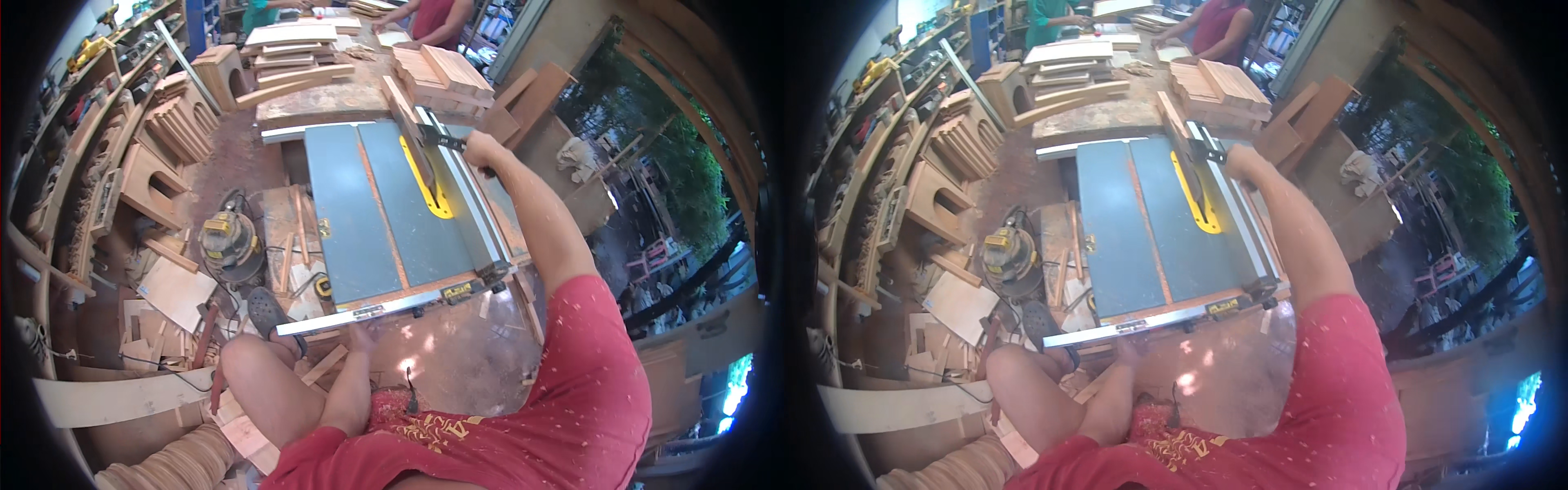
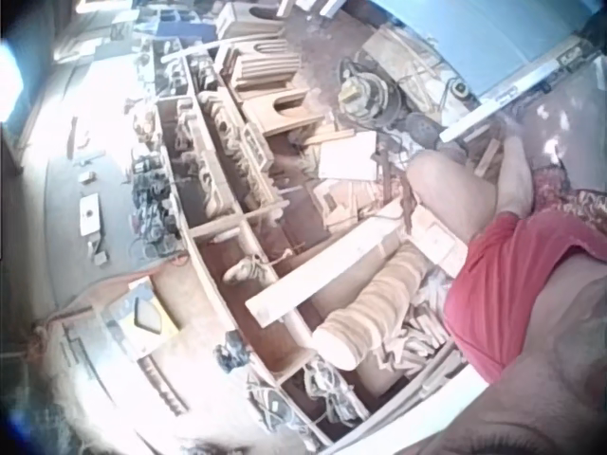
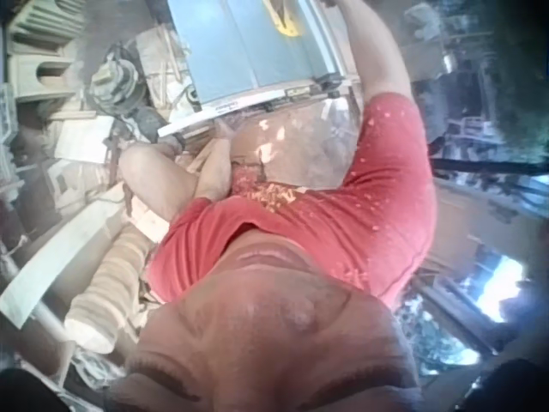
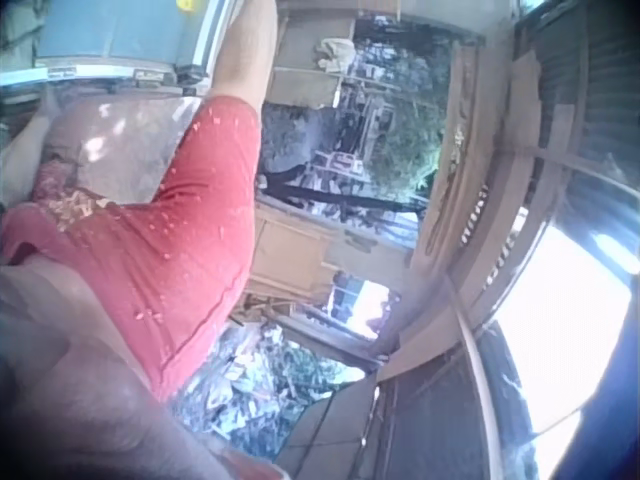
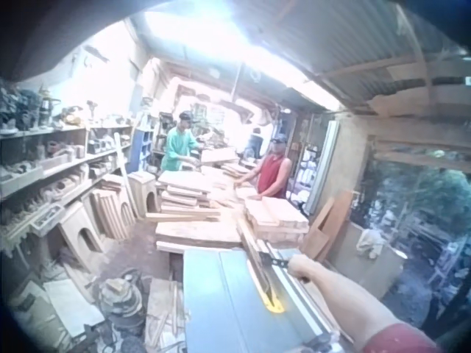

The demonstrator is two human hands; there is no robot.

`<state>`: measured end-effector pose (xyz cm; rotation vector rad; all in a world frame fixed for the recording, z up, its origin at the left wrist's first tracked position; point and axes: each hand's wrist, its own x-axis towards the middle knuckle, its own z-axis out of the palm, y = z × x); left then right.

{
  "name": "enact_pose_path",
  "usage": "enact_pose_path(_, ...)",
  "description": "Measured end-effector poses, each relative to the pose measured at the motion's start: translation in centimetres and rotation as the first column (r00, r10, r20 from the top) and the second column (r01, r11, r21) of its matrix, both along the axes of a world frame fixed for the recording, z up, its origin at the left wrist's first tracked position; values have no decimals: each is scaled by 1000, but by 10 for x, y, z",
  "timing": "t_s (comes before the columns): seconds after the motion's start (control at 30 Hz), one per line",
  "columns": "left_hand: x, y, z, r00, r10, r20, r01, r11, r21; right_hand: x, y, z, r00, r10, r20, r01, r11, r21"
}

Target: Cutting pieces of wood on a table saw in a workshop.

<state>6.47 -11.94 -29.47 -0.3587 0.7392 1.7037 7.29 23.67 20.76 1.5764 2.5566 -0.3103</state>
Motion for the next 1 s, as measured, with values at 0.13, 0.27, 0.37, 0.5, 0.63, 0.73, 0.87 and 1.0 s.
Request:
enact_pose_path(0.13, -5, -5, -13, 981, 39, -191, -98, 945, -312, -20, 61, 4, 983, 72, 169, -126, 933, 338)
enact_pose_path(0.27, -58, -80, -95, 782, -374, -499, -29, 777, -629, -100, 8, 32, 876, 347, 334, -473, 750, 463)
enact_pose_path(0.37, -47, -53, -43, 605, -510, -611, -111, 706, -700, -53, 16, 51, 790, 186, 584, -495, 756, 429)
enact_pose_path(0.5, -47, -64, -43, 617, -527, -584, -101, 683, -723, -66, 3, 61, 728, 334, 599, -633, 662, 401)
enact_pose_path(0.63, -40, -72, -39, 429, -540, -724, -170, 739, -652, -47, -6, 106, 792, 505, 343, -591, 492, 639)
enact_pose_path(0.73, -36, -95, -42, 599, -489, -634, -105, 737, -668, -8, -29, 117, 782, 591, 198, -503, 412, 760)
enact_pose_path(0.87, -31, -102, 14, 248, -679, -691, -173, 671, -721, 103, -85, 73, 791, 573, -215, -267, 639, 721)
enact_pose_path(1.0, -8, -102, 113, -48, -774, -631, 28, 631, -776, 229, -111, -74, 680, 483, -552, 53, 718, 694)
